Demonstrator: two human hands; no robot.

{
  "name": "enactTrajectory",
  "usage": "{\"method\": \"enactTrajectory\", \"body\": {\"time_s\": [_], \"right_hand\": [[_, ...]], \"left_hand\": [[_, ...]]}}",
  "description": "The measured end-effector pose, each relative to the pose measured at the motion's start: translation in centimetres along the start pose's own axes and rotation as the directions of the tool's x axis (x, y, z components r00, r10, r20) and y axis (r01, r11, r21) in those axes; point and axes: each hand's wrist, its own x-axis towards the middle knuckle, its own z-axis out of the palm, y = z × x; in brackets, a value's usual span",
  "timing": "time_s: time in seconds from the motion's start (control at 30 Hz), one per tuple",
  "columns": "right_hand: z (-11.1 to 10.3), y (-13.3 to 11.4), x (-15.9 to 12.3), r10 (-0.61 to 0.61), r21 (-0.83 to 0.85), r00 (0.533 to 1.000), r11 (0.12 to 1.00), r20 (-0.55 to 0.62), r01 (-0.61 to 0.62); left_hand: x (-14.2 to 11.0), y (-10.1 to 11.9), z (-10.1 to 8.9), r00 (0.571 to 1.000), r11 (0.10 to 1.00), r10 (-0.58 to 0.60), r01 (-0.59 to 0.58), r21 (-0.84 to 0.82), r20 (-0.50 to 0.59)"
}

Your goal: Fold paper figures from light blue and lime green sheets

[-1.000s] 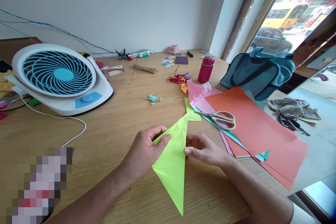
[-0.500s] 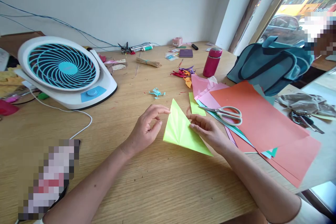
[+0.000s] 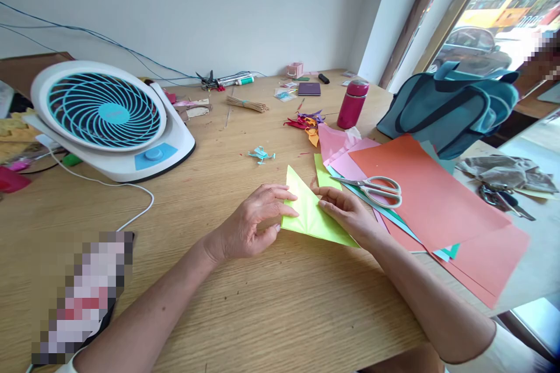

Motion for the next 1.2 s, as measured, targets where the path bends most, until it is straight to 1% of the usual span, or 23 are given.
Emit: {"method": "enactTrajectory", "body": {"time_s": [0.4, 0.6, 0.73, 0.8, 0.9, 0.97, 1.07, 1.13, 1.2], "right_hand": [[-0.2, 0.2, 0.0, -0.005, -0.079, 1.000, 0.997, 0.001, 0.005], [-0.3, 0.1, 0.0, -0.008, -0.069, 1.000, 0.998, 0.024, 0.010], [-0.2, 0.0, -0.1, -0.009, -0.096, 0.999, 0.995, 0.048, 0.014], [-0.2, 0.0, -0.1, -0.027, -0.155, 0.999, 0.987, 0.044, 0.033], [-0.1, 0.2, 0.0, -0.080, -0.268, 0.995, 0.959, 0.052, 0.091], [0.1, 0.4, -0.1, -0.095, -0.324, 0.990, 0.938, 0.104, 0.125], [0.3, 0.7, -0.3, -0.091, -0.412, 0.979, 0.897, 0.183, 0.160], [0.4, 1.0, -0.4, -0.126, -0.506, 0.972, 0.836, 0.198, 0.212], [0.3, 1.2, -0.4, -0.204, -0.611, 0.960, 0.741, 0.190, 0.278]], "left_hand": [[0.0, 0.4, -0.3, 0.999, 1.000, -0.006, 0.007, -0.018, 0.039], [0.0, 0.3, 0.1, 1.000, 0.999, -0.012, 0.012, 0.041, 0.000], [0.0, 0.2, 0.2, 1.000, 0.996, 0.004, -0.005, 0.085, 0.007], [0.0, 0.2, 0.3, 0.999, 0.993, 0.014, -0.018, 0.121, 0.036], [0.0, 0.3, 0.7, 0.993, 0.984, 0.032, -0.051, 0.173, 0.109], [-0.1, 0.3, 1.1, 0.983, 0.980, 0.058, -0.090, 0.180, 0.175], [-0.5, 0.1, 2.0, 0.954, 0.974, 0.110, -0.159, 0.161, 0.280], [-0.8, -0.1, 2.6, 0.934, 0.970, 0.126, -0.187, 0.155, 0.334], [-1.2, -0.2, 3.3, 0.923, 0.969, 0.122, -0.191, 0.157, 0.366]]}}
